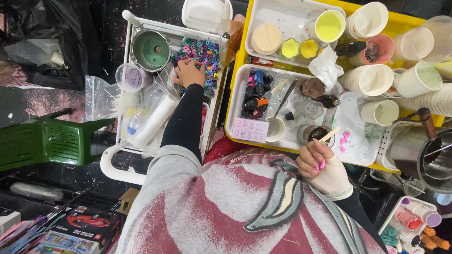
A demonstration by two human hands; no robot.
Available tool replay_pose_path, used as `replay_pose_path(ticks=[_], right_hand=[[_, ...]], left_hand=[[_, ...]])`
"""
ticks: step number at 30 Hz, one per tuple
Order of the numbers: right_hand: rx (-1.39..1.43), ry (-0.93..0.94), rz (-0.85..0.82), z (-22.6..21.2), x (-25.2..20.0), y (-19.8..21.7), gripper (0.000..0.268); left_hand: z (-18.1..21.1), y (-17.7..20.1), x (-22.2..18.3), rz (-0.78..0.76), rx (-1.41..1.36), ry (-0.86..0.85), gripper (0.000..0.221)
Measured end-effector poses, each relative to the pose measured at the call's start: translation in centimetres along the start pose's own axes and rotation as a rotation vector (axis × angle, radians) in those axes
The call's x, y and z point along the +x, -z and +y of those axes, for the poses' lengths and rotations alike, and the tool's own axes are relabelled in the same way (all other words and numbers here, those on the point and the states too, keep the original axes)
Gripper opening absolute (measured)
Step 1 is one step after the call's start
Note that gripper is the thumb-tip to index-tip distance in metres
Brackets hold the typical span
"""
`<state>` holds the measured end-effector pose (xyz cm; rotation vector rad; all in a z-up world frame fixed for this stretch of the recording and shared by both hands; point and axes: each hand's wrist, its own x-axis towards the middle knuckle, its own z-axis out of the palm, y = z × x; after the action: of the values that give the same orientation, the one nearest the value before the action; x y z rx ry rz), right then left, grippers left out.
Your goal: Placing decorative wax flower shapes into containers and stirring melted wax.
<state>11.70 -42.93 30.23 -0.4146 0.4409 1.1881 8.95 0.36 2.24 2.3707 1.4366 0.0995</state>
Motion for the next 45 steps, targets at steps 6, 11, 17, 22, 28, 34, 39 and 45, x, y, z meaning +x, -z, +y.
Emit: replay_pose_path(ticks=[6,11,17,22,28,34,39,45], right_hand=[[-0.017,-0.001,-0.019,0.2,-0.1,-0.1,0.045],[0.015,-0.067,-0.082,-0.6,0.1,-0.7,0.046],[0.089,-0.114,-0.097,-0.4,3.0,-4.4,0.039],[0.092,-0.142,-0.031,0.8,5.1,-8.1,0.032],[0.188,-0.224,-0.108,1.7,5.5,-7.4,0.031],[0.070,-0.279,-0.233,1.2,4.9,-6.0,0.037],[0.064,-0.202,-0.154,0.0,3.6,-4.9,0.043],[0.073,-0.157,-0.096,-0.1,2.8,-4.3,0.041]], left_hand=[[-0.6,-0.2,-0.4,0.133,-0.127,0.038,0.013],[2.6,8.4,-2.8,0.280,-0.354,-0.068,0.015],[10.0,25.4,-13.0,0.214,-0.841,-0.492,0.011],[13.4,32.2,-21.0,-0.019,-0.751,-0.988,0.019],[13.7,31.0,-24.0,0.094,-0.485,-1.096,0.020],[10.9,30.5,-20.4,-0.131,-0.767,-0.960,0.036],[5.1,21.1,-10.6,0.247,-0.575,-0.472,0.006],[0.3,5.4,-3.2,0.196,-0.258,-0.582,0.011]])
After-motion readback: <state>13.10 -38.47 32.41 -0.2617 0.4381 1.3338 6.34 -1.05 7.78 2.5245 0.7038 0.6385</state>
